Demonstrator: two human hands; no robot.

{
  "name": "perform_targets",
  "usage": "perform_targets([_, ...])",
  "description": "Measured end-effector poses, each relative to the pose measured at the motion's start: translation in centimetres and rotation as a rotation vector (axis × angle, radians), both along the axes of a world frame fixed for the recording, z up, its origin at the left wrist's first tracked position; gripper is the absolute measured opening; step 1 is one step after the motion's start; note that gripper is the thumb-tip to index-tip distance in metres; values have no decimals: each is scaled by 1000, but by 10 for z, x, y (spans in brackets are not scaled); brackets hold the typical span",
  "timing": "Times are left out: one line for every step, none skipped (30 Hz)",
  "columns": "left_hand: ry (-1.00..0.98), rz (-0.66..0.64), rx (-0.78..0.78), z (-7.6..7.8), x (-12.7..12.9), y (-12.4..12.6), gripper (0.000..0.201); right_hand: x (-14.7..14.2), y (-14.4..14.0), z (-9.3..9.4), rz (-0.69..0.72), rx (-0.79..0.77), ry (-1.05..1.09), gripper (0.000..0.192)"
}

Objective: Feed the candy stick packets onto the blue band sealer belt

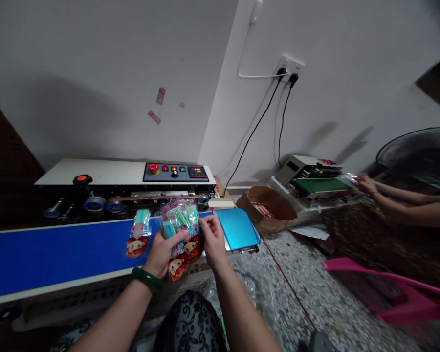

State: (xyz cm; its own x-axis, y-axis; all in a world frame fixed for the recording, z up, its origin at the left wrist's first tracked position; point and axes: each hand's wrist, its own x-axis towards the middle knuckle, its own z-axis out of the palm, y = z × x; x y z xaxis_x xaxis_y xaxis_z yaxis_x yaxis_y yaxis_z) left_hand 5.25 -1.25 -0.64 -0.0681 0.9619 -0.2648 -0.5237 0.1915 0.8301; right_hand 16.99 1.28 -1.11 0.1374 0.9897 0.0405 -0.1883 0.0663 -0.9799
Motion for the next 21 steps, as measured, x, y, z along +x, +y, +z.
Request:
perform_targets([-16,-5,-3,0,1,0,38,-1,-2,-1,-25,1,0,20])
perform_targets([-33,-9,-10,1,2,0,39,-2,-3,-3,-46,6,2,20])
perform_targets([-48,-9,-16,1,2,0,40,-2,-4,-4,-66,16,9,20])
perform_targets([-59,-8,-20,1,2,0,39,-3,-6,-6,-88,27,22,20])
perform_targets([-66,-7,-24,1,2,0,39,-3,-6,-7,-108,36,42,20])
perform_targets([-69,-7,-25,1,2,1,38,-3,-7,-9,-121,36,68,20])
perform_targets([-70,-7,-23,0,2,1,37,-3,-7,-9,-115,25,98,19])
perform_targets([-73,-10,-18,0,1,1,37,-2,-7,-10,-83,6,126,19])
perform_targets([-74,-18,-13,0,1,1,37,-2,-7,-10,-31,-17,144,19])
perform_targets([-71,-30,-9,-1,0,1,37,-1,-6,-10,28,-38,148,21])
perform_targets([-64,-39,-9,-2,-1,1,36,0,-5,-9,75,-54,142,23])
perform_targets([-56,-38,-14,-3,-1,1,36,2,-3,-9,88,-57,138,23])
perform_targets([-46,-24,-25,-4,-2,2,36,4,-2,-8,67,-51,142,23])
perform_targets([-37,0,-39,-4,-3,2,35,7,0,-7,20,-40,156,21])
perform_targets([-34,23,-50,-4,-5,3,34,11,2,-6,-37,-33,177,21])
perform_targets([-41,40,-56,-4,-6,3,33,17,4,-6,-81,-36,199,22])
perform_targets([-55,46,-58,-4,-8,4,33,23,6,-5,-98,-51,214,23])
perform_targets([-72,46,-58,-3,-10,4,32,30,8,-5,-90,-78,219,25])
perform_targets([-91,43,-58,-2,-12,4,31,37,10,-6,-61,-113,217,27])
perform_targets([-109,42,-60,0,-13,5,30,45,12,-7,-19,-149,216,30])
perform_targets([-123,43,-66,1,-14,4,28,52,14,-9,22,-183,217,33])
